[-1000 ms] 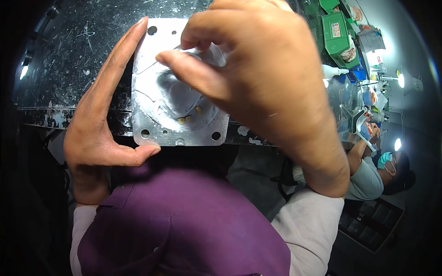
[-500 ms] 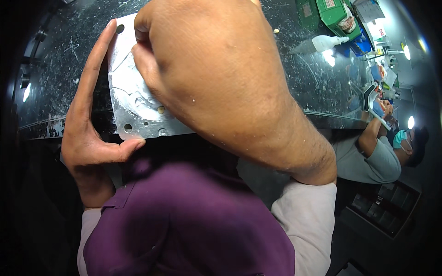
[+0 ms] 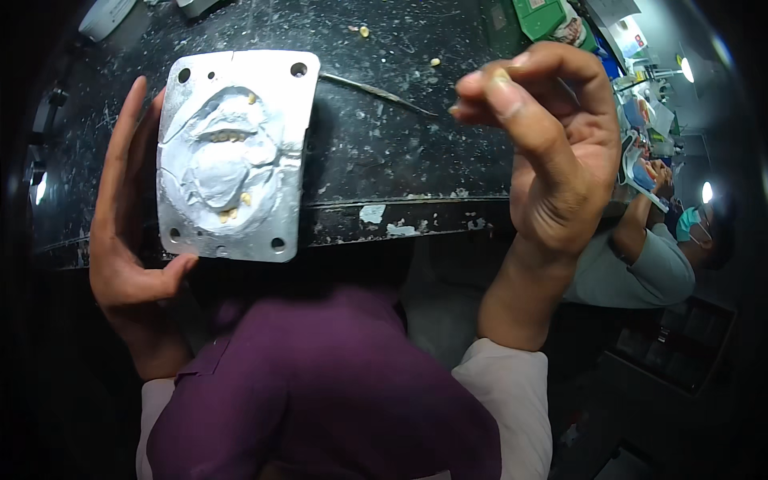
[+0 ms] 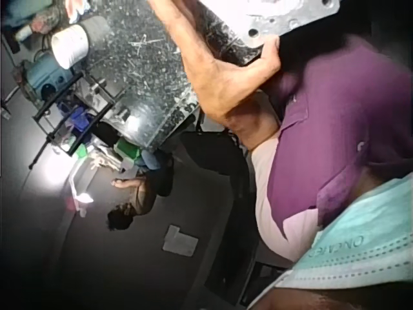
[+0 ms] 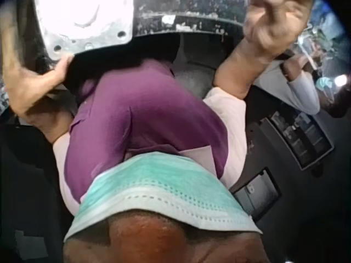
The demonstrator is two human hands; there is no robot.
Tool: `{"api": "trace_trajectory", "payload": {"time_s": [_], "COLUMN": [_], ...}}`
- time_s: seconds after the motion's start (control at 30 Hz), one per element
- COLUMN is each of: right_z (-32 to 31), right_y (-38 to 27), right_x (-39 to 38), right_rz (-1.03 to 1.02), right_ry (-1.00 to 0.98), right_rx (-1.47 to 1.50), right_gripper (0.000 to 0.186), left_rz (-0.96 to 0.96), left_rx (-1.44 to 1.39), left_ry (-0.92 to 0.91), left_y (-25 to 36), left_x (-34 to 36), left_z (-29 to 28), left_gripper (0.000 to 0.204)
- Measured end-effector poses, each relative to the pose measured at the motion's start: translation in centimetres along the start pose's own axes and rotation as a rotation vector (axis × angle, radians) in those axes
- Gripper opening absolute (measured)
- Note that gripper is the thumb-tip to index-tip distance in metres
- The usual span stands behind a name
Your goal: The person scrapes a plaster dental mold using a metal dental pick, clears away dust with a compressed air gun, and then manually fits small artificial teeth into the mold's indentations.
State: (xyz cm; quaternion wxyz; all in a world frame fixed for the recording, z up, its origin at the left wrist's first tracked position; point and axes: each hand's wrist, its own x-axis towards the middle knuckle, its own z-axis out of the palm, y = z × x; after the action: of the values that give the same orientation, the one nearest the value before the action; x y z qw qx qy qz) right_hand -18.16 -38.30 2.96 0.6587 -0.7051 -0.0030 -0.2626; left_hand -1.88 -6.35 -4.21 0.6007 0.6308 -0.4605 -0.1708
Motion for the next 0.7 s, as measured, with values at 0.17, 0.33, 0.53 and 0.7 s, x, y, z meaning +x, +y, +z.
{"api": "trace_trajectory", "payload": {"time_s": [0.17, 0.33, 0.53, 0.7], "right_z": [-3.0, -3.3, -4.0, -3.4], "right_y": [-0.5, -0.2, 3.5, 4.2], "right_x": [-1.9, -1.6, -0.9, -0.1], "right_rz": [-0.012, 0.071, 0.122, 0.099], "right_ry": [0.175, 0.161, 0.104, -0.051], "right_rx": [-0.074, -0.041, -0.718, -0.906], "right_gripper": [0.015, 0.020, 0.014, 0.016], "left_rz": [-0.106, -0.157, -0.124, -0.211], "left_rx": [0.075, 0.347, 0.691, 0.779], "left_ry": [0.194, 0.313, 0.268, 0.317], "left_y": [1.4, 3.1, 2.6, 3.0], "left_x": [-1.1, -2.6, -3.1, -2.2], "left_z": [0.4, 1.6, 5.0, 5.8], "left_gripper": [0.114, 0.091, 0.126, 0.132]}}
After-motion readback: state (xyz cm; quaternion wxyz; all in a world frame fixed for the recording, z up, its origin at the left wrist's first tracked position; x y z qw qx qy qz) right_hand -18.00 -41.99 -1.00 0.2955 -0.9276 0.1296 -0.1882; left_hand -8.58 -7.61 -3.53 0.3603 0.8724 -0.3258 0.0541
